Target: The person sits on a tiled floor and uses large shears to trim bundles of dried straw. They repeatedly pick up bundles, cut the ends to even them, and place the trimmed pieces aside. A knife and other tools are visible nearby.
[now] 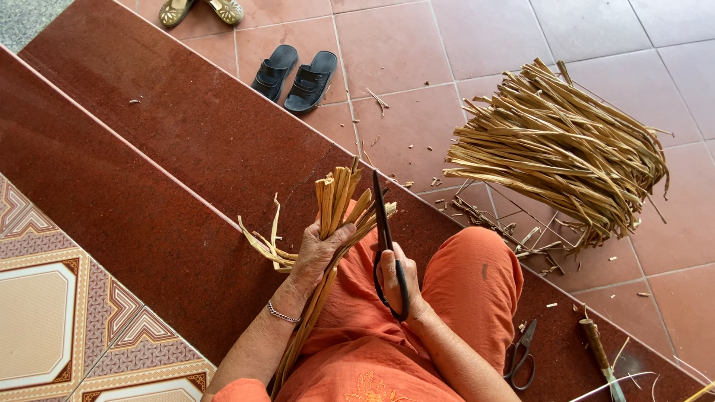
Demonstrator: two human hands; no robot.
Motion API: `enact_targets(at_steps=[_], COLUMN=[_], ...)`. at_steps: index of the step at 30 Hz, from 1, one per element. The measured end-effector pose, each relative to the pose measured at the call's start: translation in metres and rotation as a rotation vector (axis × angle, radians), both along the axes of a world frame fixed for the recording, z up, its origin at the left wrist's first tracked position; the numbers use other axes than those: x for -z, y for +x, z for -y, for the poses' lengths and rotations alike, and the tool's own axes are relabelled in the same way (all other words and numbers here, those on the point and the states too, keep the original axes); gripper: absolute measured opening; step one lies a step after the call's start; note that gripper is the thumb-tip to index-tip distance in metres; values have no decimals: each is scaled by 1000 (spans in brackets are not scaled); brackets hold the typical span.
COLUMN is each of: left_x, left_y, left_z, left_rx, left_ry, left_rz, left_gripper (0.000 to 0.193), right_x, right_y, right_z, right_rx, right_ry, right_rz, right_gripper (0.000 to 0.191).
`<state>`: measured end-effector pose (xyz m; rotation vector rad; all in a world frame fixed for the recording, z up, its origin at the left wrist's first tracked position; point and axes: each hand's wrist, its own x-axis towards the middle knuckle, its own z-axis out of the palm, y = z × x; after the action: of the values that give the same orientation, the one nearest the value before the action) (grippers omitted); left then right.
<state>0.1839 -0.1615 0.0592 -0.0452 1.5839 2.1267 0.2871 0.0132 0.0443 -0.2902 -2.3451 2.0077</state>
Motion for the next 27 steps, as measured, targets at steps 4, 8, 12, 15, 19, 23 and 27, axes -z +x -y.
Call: enact_targets(at_steps=[4,8,12,15,19,23,27], left_x=[-7,-26,-68,-111,-164,-165,-88], left_y=[-2,-2,-2,-3,13,44,31], left_z=[7,21,60,104,171,219,235], left_rx=[50,84,144,-15,-160,-284,-233], left_ry=[-29,13,-122,-413,-1005,-1570,-1554], left_rz=[6,2,-202,-377,-895,-1079,-851], left_gripper=[10,11,13,14,18,17,16], right_x=[-11,-15,-10,-7,-6,-9,-11], right_y=[2,4,2,-1,-6,-7,-10], right_z=[-1,-2,-11,-20,-22,-18,-13], right_rx=[42,96,176,179,149,105,30], right_ry=[-193,-361,-466,-420,-391,-299,-220], right_rz=[-18,-117,-25,-36,-29,-36,-42], right_gripper=[65,69,72,75,78,79,79])
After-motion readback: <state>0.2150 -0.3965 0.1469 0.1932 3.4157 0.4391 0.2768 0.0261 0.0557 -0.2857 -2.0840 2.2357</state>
